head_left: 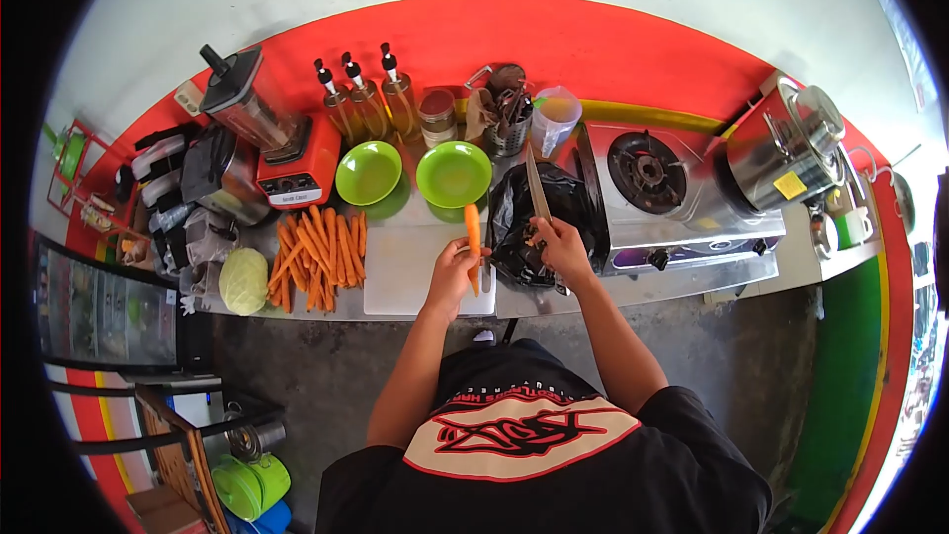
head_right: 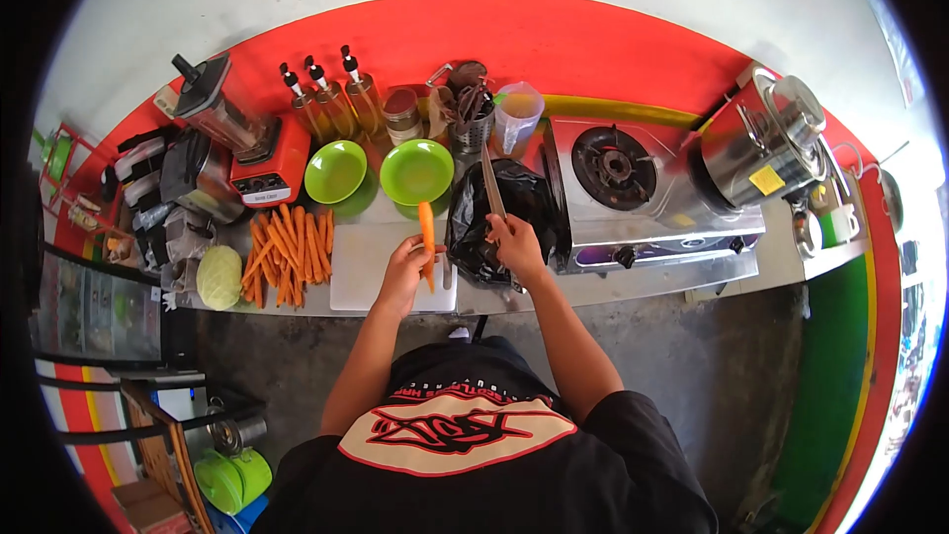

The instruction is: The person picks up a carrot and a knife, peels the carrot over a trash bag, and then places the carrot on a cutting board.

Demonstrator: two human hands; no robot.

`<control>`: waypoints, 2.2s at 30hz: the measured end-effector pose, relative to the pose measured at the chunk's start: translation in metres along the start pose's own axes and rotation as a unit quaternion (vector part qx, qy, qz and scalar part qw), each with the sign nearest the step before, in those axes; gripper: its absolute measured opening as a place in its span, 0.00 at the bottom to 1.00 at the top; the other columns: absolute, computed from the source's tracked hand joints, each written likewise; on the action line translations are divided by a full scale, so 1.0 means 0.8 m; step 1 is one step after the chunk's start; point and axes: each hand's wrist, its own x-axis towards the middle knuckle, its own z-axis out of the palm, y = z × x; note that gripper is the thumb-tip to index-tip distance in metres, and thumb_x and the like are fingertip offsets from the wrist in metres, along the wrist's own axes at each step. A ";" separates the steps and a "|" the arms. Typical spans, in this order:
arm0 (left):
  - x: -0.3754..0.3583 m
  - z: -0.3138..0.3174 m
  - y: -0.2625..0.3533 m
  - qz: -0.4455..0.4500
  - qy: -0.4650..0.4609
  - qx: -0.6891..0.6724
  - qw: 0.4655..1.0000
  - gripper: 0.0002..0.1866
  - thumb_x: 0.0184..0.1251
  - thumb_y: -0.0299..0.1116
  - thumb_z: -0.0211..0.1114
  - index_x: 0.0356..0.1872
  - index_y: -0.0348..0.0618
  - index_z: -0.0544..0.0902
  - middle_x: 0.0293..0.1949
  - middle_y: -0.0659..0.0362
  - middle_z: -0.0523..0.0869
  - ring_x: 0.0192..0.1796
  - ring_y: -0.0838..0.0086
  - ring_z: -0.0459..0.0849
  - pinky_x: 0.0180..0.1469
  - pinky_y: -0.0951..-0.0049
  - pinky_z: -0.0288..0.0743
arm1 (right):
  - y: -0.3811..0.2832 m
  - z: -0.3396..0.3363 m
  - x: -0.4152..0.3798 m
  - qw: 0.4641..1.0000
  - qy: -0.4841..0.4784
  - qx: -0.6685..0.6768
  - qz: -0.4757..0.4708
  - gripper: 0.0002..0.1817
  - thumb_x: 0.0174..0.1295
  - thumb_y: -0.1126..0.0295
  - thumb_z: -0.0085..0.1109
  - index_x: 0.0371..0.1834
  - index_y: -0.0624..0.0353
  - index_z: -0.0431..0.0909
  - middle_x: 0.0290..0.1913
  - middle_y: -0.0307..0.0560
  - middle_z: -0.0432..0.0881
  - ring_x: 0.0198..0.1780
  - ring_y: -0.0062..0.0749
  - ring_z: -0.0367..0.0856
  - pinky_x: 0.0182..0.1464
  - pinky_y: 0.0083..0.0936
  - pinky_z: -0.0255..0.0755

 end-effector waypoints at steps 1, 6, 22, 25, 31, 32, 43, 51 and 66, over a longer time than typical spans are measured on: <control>-0.002 -0.004 -0.006 0.003 0.008 0.001 1.000 0.18 0.82 0.27 0.58 0.68 0.40 0.74 0.54 0.54 0.90 0.48 0.76 0.83 0.56 0.71 0.78 | -0.003 0.000 0.002 1.000 -0.004 -0.030 -0.002 0.18 0.83 0.56 0.55 0.60 0.59 0.80 0.31 0.39 0.81 0.17 0.16 0.68 0.19 0.19 0.61; -0.017 -0.032 -0.021 -0.035 0.107 -0.030 0.993 0.19 0.82 0.27 0.61 0.67 0.41 0.70 0.57 0.53 0.88 0.55 0.73 0.85 0.63 0.65 0.78 | -0.020 0.011 -0.012 0.998 -0.046 0.047 -0.007 0.35 0.83 0.67 0.55 0.89 0.44 0.53 0.38 0.41 0.81 0.16 0.15 0.65 0.17 0.18 0.60; -0.050 -0.058 -0.074 -0.031 0.234 -0.122 0.964 0.17 0.79 0.23 0.64 0.63 0.37 0.71 0.58 0.52 0.83 0.59 0.63 0.87 0.67 0.61 0.84 | 0.033 0.043 -0.053 0.971 0.006 -0.185 -0.150 0.21 0.73 0.62 0.66 0.61 0.67 0.83 0.39 0.56 0.87 0.40 0.37 0.83 0.49 0.34 0.77; -0.034 -0.081 -0.091 -0.060 0.281 -0.120 0.950 0.15 0.76 0.24 0.68 0.58 0.37 0.76 0.54 0.55 0.85 0.55 0.67 0.89 0.63 0.65 0.87 | 0.039 0.056 -0.065 0.961 -0.090 -0.199 -0.172 0.26 0.69 0.64 0.68 0.65 0.70 0.81 0.48 0.65 0.89 0.49 0.52 0.90 0.55 0.38 0.80; -0.002 -0.124 -0.101 -0.063 0.342 -0.161 0.924 0.09 0.73 0.24 0.72 0.49 0.35 0.83 0.46 0.58 0.89 0.46 0.69 0.92 0.49 0.78 0.91 | 0.055 0.091 -0.071 0.938 -0.132 -0.272 -0.170 0.23 0.68 0.69 0.64 0.64 0.71 0.82 0.45 0.67 0.89 0.46 0.58 0.89 0.53 0.43 0.80; 0.001 -0.128 -0.098 -0.060 0.352 -0.163 0.920 0.10 0.72 0.23 0.73 0.50 0.32 0.82 0.47 0.55 0.88 0.45 0.69 0.91 0.48 0.78 0.91 | 0.063 0.097 -0.068 0.936 -0.137 -0.278 -0.164 0.23 0.68 0.70 0.63 0.64 0.70 0.82 0.43 0.67 0.89 0.45 0.59 0.89 0.52 0.44 0.80; -0.002 -0.153 -0.061 -0.142 0.322 0.041 0.935 0.15 0.71 0.29 0.77 0.48 0.29 0.83 0.35 0.52 0.89 0.37 0.66 0.91 0.40 0.66 0.90 | 0.125 0.182 -0.074 0.913 -0.054 -0.369 -0.165 0.20 0.73 0.67 0.60 0.63 0.66 0.81 0.30 0.65 0.83 0.33 0.60 0.86 0.40 0.49 0.75; -0.032 -0.191 -0.073 0.247 0.089 0.577 0.773 0.21 0.62 0.30 0.77 0.57 0.51 0.85 0.57 0.59 0.80 0.65 0.58 0.75 0.65 0.54 0.68 | 0.128 0.222 -0.103 0.925 0.020 -0.368 -0.092 0.20 0.76 0.66 0.58 0.65 0.65 0.79 0.37 0.69 0.86 0.42 0.67 0.87 0.47 0.53 0.78; -0.042 -0.129 -0.025 0.367 -0.120 0.590 0.709 0.42 0.58 0.15 0.63 0.74 0.68 0.80 0.56 0.54 0.74 0.61 0.55 0.73 0.64 0.57 0.67 | 0.089 0.208 -0.138 0.899 0.165 -0.393 -0.106 0.37 0.66 0.74 0.65 0.79 0.68 0.65 0.54 0.66 0.84 0.52 0.65 0.85 0.55 0.52 0.78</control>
